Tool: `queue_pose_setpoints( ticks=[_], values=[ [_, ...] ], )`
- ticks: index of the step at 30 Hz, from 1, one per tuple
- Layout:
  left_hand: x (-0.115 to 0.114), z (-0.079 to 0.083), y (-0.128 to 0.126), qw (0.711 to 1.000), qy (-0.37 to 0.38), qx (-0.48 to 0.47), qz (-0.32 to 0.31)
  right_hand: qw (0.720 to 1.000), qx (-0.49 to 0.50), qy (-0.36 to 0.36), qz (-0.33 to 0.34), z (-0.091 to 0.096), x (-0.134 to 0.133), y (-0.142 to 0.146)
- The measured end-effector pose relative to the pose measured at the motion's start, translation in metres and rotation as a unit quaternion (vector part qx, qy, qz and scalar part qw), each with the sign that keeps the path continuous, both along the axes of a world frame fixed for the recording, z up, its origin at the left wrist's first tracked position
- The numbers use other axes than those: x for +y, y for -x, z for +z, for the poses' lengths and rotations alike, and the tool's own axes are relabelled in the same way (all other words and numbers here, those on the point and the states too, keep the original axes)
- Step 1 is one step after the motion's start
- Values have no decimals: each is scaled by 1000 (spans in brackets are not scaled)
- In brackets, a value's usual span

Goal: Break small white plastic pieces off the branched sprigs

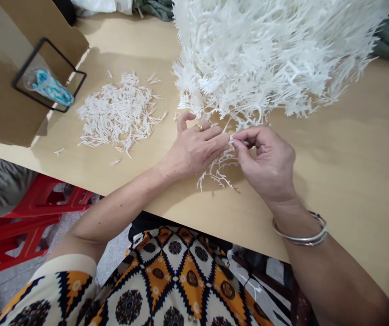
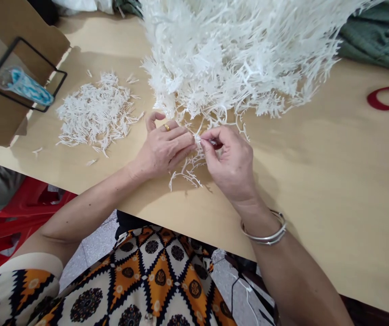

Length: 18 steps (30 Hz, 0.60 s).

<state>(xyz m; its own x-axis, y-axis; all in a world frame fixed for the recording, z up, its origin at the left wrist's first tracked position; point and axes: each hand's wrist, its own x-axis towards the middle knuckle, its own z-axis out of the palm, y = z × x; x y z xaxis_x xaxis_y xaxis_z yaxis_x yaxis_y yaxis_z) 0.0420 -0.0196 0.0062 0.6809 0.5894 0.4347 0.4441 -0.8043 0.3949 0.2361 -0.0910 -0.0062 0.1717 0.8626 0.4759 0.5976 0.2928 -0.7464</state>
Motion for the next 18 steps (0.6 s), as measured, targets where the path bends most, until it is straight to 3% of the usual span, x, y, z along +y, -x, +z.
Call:
queue_pose_setpoints(
  ticks=[4,7,11,13,15,18],
  values=[
    [3,-2,2,998,41,-4,-37,997,-73,-38,-6,0,1,9],
    [2,-2,2,996,65,-14,-64,997,-75,-16,-29,-2,5,10],
    [-13,2,-4,985,38,-2,-171,995,3,40,-93,-9,17,-12],
    [-17,1,-6,983,22,-17,-179,989,86,46,-108,-11,21,-25],
    [-9,-3,-2,993,15,-69,-93,981,171,57,-75,-12,23,-32],
    [18,-10,19,973,-10,-172,151,967,244,64,-17,-9,20,-28]
  ],
)
